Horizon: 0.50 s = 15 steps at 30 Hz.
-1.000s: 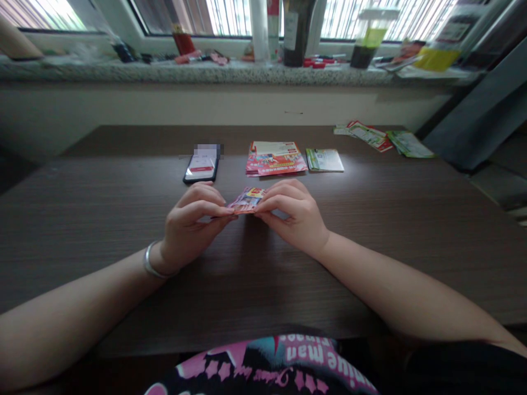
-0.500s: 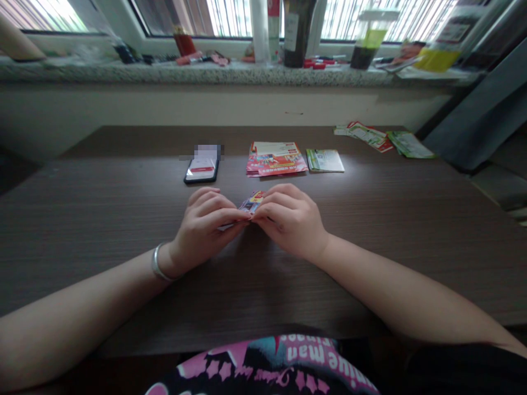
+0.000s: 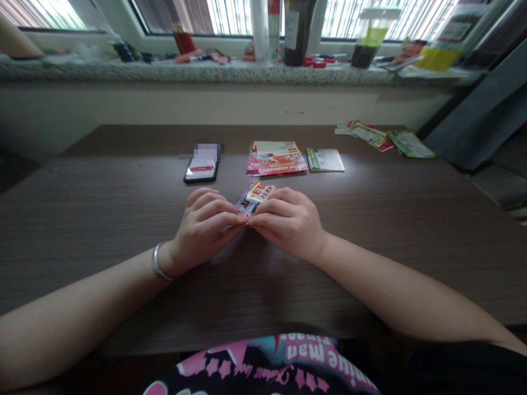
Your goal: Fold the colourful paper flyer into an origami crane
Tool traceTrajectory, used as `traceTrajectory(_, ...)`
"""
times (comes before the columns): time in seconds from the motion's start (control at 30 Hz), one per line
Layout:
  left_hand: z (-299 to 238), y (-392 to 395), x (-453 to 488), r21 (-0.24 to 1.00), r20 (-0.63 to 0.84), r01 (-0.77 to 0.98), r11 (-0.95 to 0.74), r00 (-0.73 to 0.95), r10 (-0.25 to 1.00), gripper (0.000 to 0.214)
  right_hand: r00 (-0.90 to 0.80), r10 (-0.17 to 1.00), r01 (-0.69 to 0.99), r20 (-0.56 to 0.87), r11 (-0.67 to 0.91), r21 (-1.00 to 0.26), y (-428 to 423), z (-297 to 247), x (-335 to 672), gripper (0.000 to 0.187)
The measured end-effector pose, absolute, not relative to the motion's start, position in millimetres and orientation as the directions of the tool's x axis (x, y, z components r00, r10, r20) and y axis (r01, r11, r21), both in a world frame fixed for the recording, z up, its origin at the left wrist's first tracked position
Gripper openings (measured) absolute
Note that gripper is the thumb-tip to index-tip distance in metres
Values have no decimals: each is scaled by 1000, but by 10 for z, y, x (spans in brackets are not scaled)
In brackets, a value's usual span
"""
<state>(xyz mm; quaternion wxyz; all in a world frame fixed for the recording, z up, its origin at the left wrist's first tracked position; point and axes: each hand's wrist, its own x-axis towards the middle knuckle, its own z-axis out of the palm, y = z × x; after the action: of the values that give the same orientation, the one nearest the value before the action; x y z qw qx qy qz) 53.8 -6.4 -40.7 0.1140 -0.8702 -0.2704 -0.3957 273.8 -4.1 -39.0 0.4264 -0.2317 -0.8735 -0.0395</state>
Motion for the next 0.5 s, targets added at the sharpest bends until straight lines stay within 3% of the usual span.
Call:
traceTrajectory(0.17,-390,-65,539,32,751,542,-840,541,378,12,-545,332,453,770,889,-63,-23,-401,2729,9)
traceTrajectory(0.5,-435,-59,544,74,727,535,-842,549,412,7,-560,354,506,749,862,-29,125,-491,2763,5)
